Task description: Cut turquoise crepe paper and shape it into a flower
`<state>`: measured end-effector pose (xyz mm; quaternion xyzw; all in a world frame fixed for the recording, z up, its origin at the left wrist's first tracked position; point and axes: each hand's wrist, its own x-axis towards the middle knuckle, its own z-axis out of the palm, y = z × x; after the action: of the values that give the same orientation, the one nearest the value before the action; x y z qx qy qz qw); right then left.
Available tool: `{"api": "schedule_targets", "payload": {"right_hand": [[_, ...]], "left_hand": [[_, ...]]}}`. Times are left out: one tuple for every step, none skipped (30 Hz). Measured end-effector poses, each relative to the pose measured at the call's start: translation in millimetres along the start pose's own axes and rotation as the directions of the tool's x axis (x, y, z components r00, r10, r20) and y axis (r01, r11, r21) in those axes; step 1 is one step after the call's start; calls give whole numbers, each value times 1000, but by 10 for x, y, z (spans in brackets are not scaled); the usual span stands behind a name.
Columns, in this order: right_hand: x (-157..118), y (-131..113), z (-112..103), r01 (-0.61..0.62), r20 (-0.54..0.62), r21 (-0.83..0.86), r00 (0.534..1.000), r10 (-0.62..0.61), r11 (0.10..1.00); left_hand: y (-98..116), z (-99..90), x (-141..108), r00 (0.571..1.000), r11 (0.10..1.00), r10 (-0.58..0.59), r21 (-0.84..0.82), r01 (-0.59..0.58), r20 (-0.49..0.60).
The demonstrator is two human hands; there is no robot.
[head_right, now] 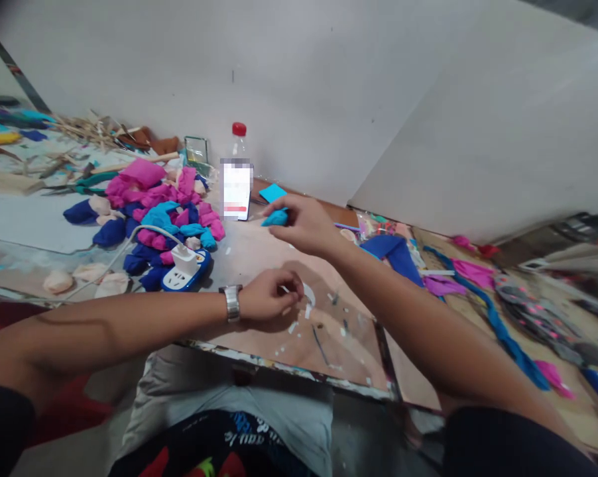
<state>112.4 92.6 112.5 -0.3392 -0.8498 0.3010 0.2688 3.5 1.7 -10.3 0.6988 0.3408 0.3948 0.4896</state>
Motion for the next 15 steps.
{"api": "schedule_targets", "payload": {"right_hand": [[207, -88, 113, 52, 55, -31, 997, -51, 998], [414, -170, 246, 115, 92, -77, 990, -107, 990], [616, -242, 391, 180, 119, -123, 979, -165, 976], [811, -305, 540, 238, 169, -168, 963, -210, 957], [993, -359, 689, 292, 223, -212, 944, -245, 933], [1160, -405, 833, 327, 288, -257, 924, -251, 909], [1311, -446, 967, 352, 345, -297, 906, -244, 888], [1443, -483, 1091, 380, 400, -335, 886, -235, 863], [1558, -517, 1202, 401, 441, -376, 870, -219, 836], [1654, -550, 1301, 422, 471, -416, 858, -206, 806], [1734, -582, 1387, 446, 494, -449, 846, -201, 774], [1798, -613, 1461, 461, 516, -488, 837, -181, 741], [1848, -644, 1524, 474, 537, -523, 829, -158, 708], [1885, -674, 1577, 481, 556, -558, 822, -126, 676], [1912, -701, 1622, 484, 573, -590, 815, -87, 646]], "left_hand": [[30, -11, -21, 994, 992, 82, 91, -89, 78], [62, -23, -38, 974, 968, 163, 166, -189, 160], [95, -36, -51, 952, 937, 216, 227, -265, 218], [122, -48, -57, 934, 904, 253, 283, -321, 252], [142, -59, -57, 922, 873, 280, 328, -361, 267], [151, -66, -50, 909, 848, 299, 356, -393, 291], [150, -71, -38, 903, 830, 303, 382, -407, 306], [139, -72, -23, 899, 820, 305, 394, -415, 314], [118, -70, -5, 895, 813, 315, 397, -426, 316], [91, -64, 12, 894, 809, 324, 399, -432, 311], [60, -54, 29, 890, 805, 330, 400, -439, 315], [30, -42, 43, 891, 807, 324, 400, -435, 317], [3, -28, 55, 895, 810, 313, 403, -426, 317], [-19, -14, 65, 894, 807, 310, 407, -428, 324], [-32, -2, 71, 891, 801, 311, 412, -433, 332]]}}
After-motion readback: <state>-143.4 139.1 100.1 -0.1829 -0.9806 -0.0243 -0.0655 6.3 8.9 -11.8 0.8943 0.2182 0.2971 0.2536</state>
